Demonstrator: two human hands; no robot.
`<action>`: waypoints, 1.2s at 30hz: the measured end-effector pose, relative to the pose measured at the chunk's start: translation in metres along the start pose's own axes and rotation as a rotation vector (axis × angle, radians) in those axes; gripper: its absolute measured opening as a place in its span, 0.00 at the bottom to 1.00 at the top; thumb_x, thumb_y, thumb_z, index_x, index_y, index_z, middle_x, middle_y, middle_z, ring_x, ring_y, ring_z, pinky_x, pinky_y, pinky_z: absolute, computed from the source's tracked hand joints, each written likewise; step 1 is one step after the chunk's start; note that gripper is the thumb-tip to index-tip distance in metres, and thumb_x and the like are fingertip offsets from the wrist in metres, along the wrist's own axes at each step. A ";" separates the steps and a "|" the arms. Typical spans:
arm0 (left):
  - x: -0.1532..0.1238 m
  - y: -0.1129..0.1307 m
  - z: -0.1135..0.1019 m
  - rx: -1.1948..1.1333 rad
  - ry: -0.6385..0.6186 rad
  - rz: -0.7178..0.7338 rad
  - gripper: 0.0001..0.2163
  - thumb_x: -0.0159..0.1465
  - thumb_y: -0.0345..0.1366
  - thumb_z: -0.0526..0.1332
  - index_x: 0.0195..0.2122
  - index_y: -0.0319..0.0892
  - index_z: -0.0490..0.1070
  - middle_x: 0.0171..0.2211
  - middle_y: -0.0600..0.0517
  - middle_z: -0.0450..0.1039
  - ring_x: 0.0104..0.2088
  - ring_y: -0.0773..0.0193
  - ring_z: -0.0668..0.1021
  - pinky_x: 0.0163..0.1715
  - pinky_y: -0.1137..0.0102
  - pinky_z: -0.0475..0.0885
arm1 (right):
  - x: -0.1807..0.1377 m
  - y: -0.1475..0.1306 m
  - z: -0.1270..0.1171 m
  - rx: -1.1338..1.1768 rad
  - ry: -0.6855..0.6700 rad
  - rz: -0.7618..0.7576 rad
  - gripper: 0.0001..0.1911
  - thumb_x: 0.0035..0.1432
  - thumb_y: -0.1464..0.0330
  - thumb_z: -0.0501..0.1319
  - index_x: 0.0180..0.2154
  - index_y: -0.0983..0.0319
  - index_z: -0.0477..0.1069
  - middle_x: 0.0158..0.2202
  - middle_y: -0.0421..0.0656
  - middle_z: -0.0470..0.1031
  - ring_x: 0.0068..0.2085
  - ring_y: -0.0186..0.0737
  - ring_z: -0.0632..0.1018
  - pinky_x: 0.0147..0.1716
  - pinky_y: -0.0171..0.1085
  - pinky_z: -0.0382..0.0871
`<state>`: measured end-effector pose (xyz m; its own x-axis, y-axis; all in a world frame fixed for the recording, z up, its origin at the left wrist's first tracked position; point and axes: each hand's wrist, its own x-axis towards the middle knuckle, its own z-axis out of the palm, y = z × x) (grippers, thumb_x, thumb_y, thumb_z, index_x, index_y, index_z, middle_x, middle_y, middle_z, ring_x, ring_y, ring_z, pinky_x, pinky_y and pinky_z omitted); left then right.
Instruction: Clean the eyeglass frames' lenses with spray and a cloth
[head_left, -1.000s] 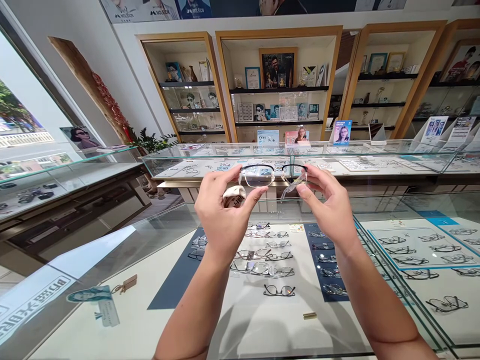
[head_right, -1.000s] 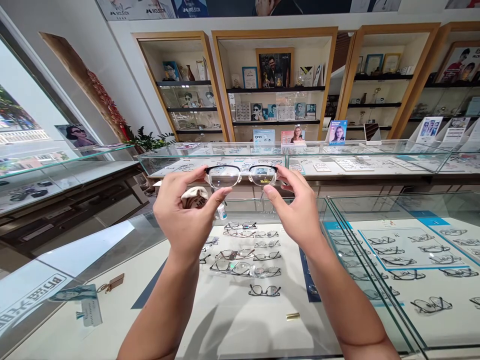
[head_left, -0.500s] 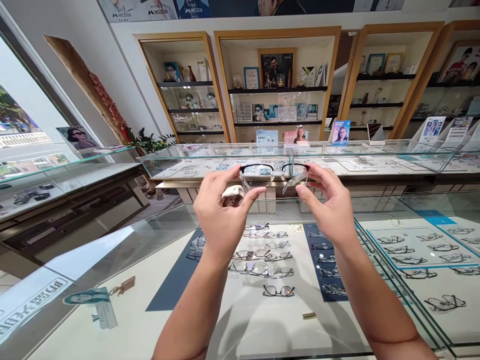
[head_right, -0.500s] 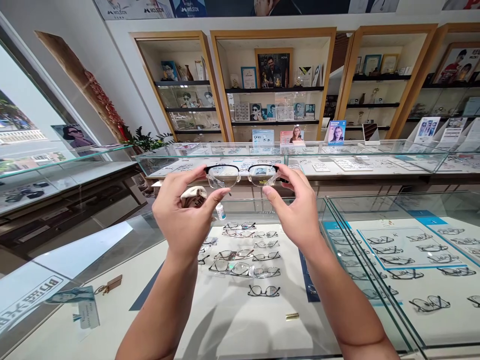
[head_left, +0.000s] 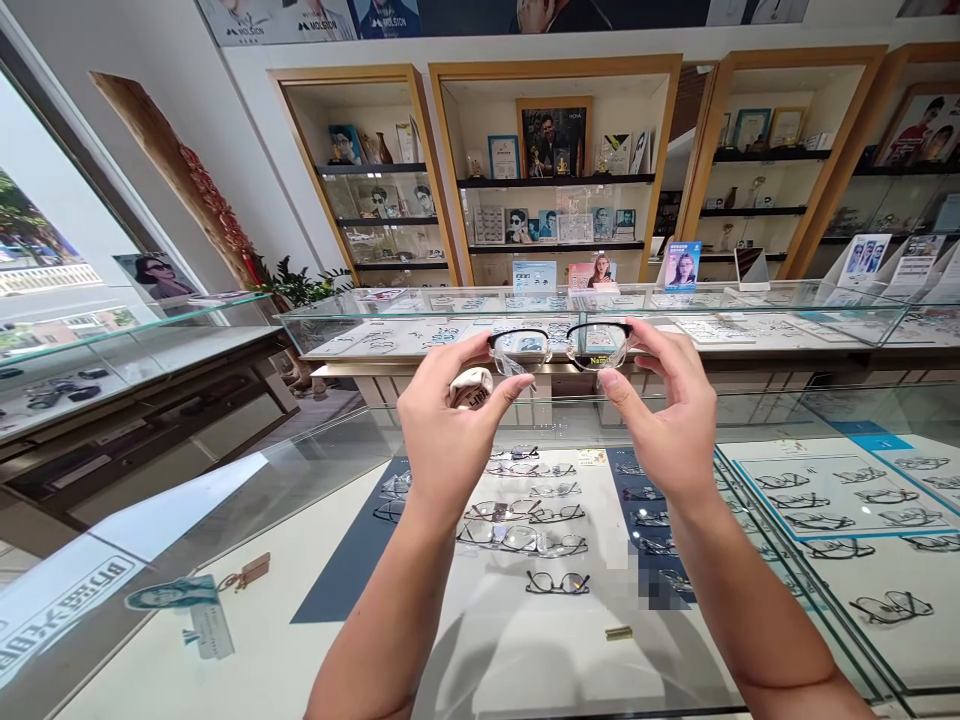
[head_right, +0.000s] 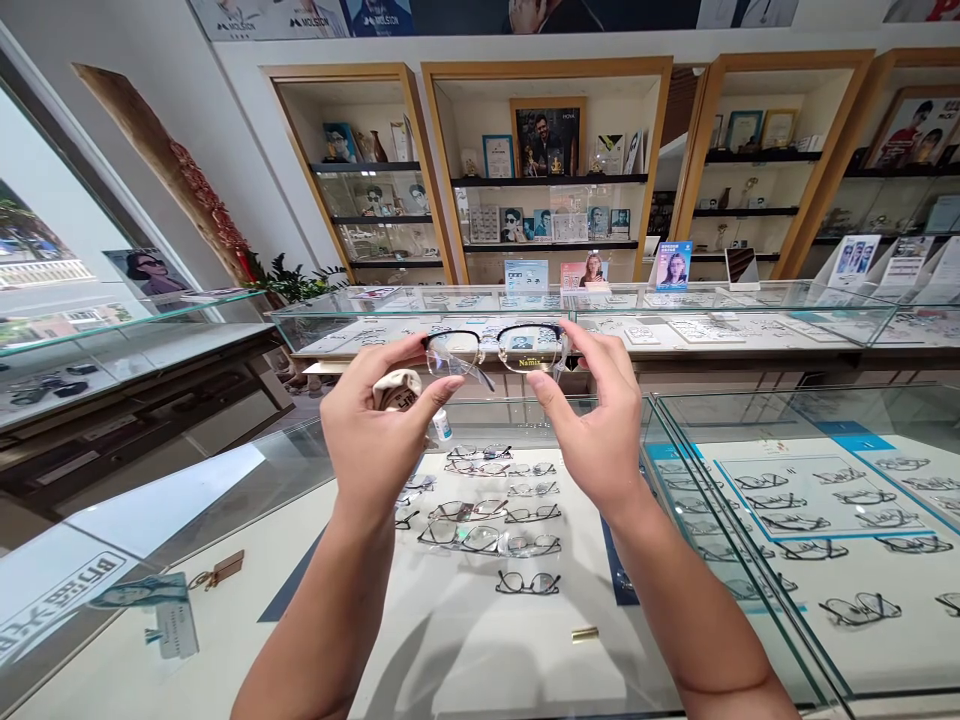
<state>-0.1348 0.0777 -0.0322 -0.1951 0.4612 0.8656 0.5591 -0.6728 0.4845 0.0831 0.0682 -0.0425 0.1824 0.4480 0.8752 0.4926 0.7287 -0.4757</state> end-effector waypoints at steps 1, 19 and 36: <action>0.000 0.000 0.000 -0.004 -0.007 -0.007 0.24 0.63 0.53 0.76 0.55 0.46 0.83 0.48 0.46 0.84 0.49 0.54 0.85 0.43 0.64 0.81 | 0.000 0.000 0.000 -0.005 0.004 -0.005 0.25 0.69 0.57 0.69 0.66 0.46 0.76 0.58 0.47 0.79 0.58 0.54 0.80 0.59 0.60 0.80; -0.001 -0.006 0.004 -0.044 -0.084 -0.031 0.24 0.64 0.51 0.76 0.56 0.45 0.82 0.52 0.45 0.84 0.48 0.54 0.86 0.46 0.61 0.83 | -0.002 -0.009 -0.002 -0.019 0.045 -0.027 0.25 0.69 0.60 0.70 0.65 0.48 0.76 0.60 0.47 0.78 0.61 0.56 0.78 0.62 0.59 0.78; -0.003 -0.004 0.007 0.038 0.103 0.206 0.22 0.64 0.47 0.78 0.54 0.44 0.81 0.45 0.47 0.81 0.43 0.58 0.82 0.41 0.65 0.80 | -0.002 0.005 0.001 0.066 -0.065 0.068 0.25 0.70 0.59 0.68 0.66 0.50 0.75 0.62 0.49 0.78 0.61 0.55 0.80 0.59 0.59 0.80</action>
<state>-0.1306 0.0834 -0.0382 -0.1539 0.2537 0.9550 0.6252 -0.7234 0.2929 0.0844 0.0713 -0.0464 0.1573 0.5288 0.8341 0.4232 0.7270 -0.5407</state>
